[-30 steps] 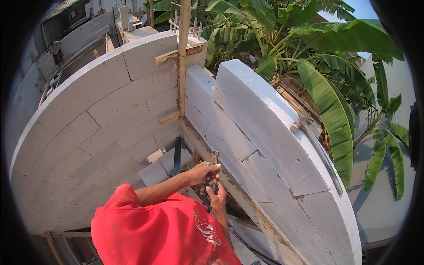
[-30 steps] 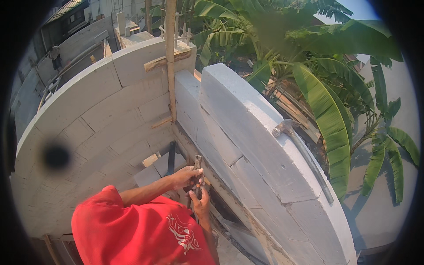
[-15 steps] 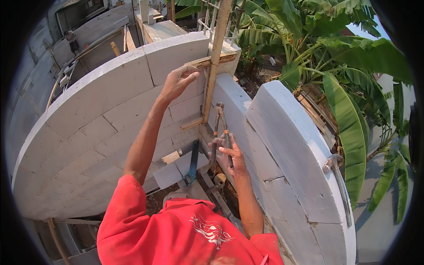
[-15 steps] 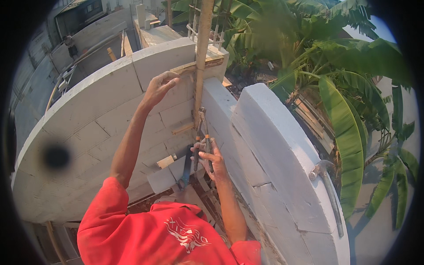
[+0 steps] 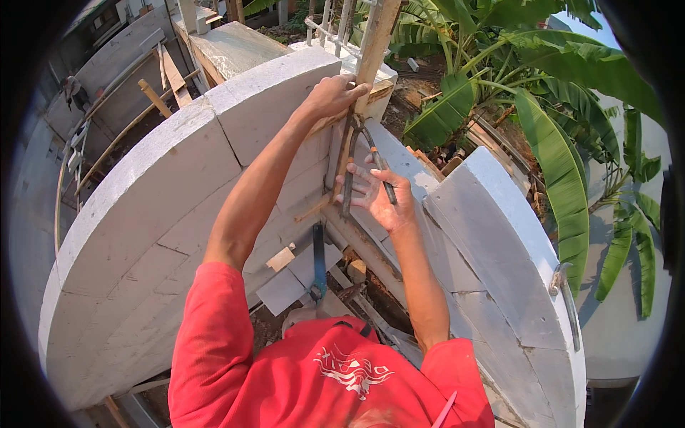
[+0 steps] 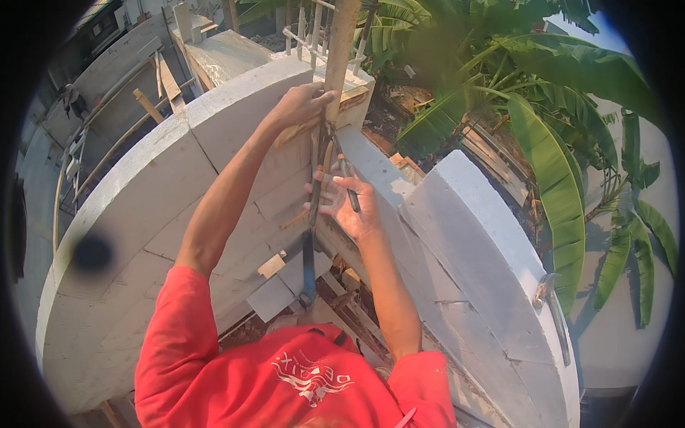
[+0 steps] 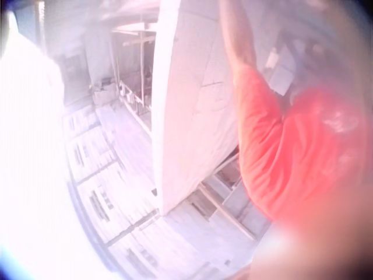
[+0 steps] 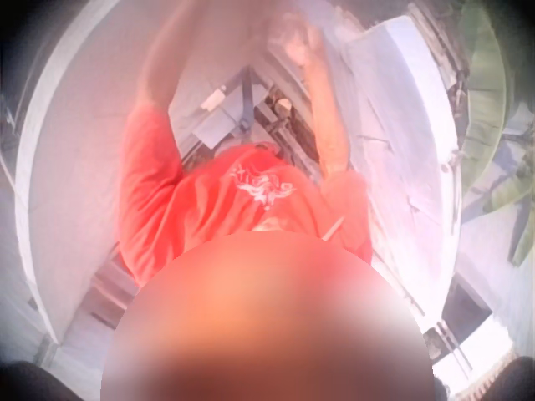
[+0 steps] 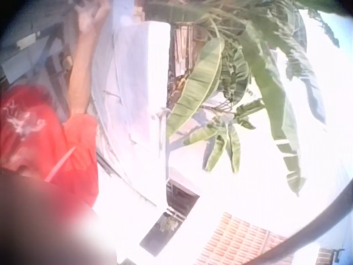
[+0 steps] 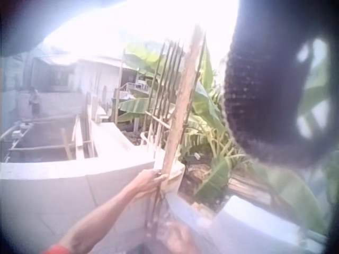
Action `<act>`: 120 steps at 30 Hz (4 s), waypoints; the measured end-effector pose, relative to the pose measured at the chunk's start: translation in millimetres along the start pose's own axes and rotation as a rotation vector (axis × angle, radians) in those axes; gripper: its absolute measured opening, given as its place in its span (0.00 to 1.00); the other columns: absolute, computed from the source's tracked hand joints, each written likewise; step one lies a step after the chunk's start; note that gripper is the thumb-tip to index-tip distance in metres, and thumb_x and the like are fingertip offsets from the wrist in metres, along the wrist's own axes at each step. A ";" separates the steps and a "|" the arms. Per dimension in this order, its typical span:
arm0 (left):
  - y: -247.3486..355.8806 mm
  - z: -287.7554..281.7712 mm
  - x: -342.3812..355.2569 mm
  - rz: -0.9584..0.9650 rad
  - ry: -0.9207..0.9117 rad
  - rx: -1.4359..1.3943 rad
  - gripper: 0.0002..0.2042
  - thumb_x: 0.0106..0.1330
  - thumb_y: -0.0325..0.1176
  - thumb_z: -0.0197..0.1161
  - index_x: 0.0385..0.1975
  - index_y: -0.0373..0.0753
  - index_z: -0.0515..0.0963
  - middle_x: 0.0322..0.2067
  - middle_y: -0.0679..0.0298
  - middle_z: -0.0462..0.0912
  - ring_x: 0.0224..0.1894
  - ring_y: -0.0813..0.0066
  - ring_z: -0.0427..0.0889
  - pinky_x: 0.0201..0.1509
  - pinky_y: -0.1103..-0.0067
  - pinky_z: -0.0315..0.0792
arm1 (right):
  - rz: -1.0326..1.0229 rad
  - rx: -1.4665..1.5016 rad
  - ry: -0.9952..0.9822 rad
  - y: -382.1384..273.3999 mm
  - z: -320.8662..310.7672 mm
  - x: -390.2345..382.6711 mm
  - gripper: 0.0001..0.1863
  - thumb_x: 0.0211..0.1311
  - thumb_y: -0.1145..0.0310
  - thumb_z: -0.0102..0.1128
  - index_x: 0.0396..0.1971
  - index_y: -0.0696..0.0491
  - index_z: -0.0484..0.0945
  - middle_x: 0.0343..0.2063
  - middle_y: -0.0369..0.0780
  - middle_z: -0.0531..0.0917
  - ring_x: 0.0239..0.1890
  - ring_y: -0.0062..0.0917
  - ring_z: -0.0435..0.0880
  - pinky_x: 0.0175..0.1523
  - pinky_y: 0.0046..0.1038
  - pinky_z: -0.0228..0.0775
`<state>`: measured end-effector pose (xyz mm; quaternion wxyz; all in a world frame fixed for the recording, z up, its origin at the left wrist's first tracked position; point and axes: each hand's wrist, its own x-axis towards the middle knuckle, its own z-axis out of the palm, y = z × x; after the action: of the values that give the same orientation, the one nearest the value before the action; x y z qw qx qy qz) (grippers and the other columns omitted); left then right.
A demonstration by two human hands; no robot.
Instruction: The person cuts a white aerated concrete block with a hand saw, measures the wall with a tape measure, mixes mortar in a bucket, and installs the cut block into a curved wall section using a trowel and hammer.
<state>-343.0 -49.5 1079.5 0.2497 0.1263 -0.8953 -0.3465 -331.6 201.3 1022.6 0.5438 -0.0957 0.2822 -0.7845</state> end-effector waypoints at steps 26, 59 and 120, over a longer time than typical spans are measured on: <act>-10.2 13.4 1.3 -0.003 0.039 0.134 0.26 0.71 0.56 0.57 0.39 0.34 0.86 0.27 0.44 0.85 0.35 0.42 0.85 0.43 0.57 0.77 | -0.116 0.221 0.008 24.8 19.6 15.6 0.16 0.63 0.67 0.60 0.49 0.51 0.71 0.49 0.44 0.75 0.62 0.51 0.74 0.61 0.69 0.68; -7.2 9.9 4.8 -0.006 0.024 0.195 0.28 0.71 0.56 0.57 0.33 0.31 0.86 0.25 0.43 0.85 0.32 0.42 0.86 0.41 0.57 0.80 | -0.365 -0.933 0.307 73.1 -122.3 25.4 0.17 0.66 0.73 0.64 0.50 0.53 0.67 0.26 0.34 0.74 0.25 0.17 0.74 0.29 0.22 0.67; 18.1 -105.8 -334.9 0.176 0.631 -0.890 0.20 0.73 0.51 0.62 0.20 0.50 0.67 0.16 0.76 0.68 0.19 0.86 0.67 0.37 0.81 0.70 | 0.114 -1.148 0.948 306.0 -332.6 138.5 0.41 0.59 0.61 0.64 0.73 0.42 0.59 0.64 0.49 0.72 0.66 0.51 0.70 0.67 0.54 0.61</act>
<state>-4.9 38.5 1038.7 0.5634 0.0310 -0.5514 -0.6145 -293.0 112.0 560.0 0.2680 -0.0013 0.8563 -0.4414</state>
